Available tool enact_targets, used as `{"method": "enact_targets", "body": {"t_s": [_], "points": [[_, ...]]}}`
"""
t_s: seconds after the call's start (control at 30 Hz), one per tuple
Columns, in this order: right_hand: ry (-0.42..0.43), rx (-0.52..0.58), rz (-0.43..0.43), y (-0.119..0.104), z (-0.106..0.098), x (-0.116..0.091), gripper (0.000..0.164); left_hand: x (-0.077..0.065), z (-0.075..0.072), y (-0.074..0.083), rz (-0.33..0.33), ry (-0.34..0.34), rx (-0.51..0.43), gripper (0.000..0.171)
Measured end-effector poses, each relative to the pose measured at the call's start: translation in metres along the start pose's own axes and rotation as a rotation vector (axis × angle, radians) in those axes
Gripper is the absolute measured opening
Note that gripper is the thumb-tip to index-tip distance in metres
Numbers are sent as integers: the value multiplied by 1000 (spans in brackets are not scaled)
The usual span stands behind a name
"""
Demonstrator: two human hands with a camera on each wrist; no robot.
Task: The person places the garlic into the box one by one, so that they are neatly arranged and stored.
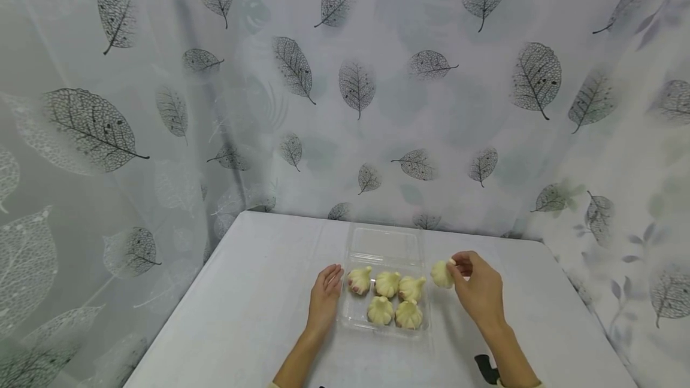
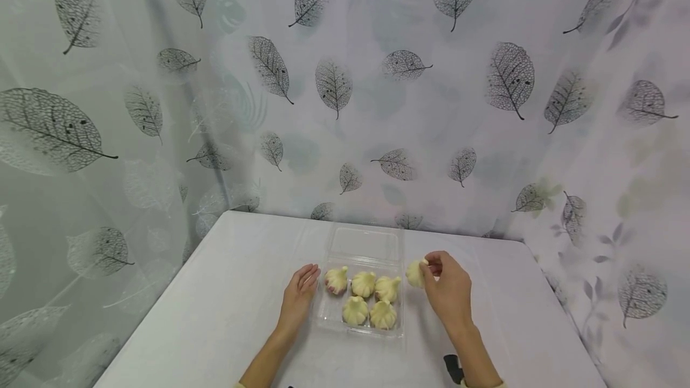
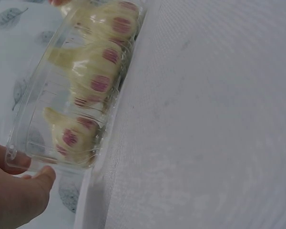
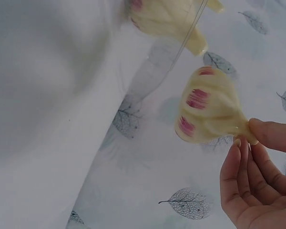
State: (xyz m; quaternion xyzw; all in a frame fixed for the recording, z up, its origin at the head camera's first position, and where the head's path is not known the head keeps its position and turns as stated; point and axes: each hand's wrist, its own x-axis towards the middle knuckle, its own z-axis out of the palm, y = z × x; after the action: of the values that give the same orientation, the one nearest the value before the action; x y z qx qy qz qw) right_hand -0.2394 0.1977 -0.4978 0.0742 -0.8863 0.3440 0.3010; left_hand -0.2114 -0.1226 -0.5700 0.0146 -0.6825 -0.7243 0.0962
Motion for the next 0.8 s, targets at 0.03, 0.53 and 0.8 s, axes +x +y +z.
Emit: {"method": "enact_targets", "body": {"t_s": [0.03, 0.53, 0.8], "points": [[-1, 1, 2, -2, 0, 0, 18, 0, 0, 0, 2, -2, 1, 45], [-2, 16, -22, -23, 1, -3, 20, 0, 0, 0, 6, -4, -7, 45], [-15, 42, -25, -34, 5, -3, 21, 0, 0, -2, 17, -6, -16, 45]]}}
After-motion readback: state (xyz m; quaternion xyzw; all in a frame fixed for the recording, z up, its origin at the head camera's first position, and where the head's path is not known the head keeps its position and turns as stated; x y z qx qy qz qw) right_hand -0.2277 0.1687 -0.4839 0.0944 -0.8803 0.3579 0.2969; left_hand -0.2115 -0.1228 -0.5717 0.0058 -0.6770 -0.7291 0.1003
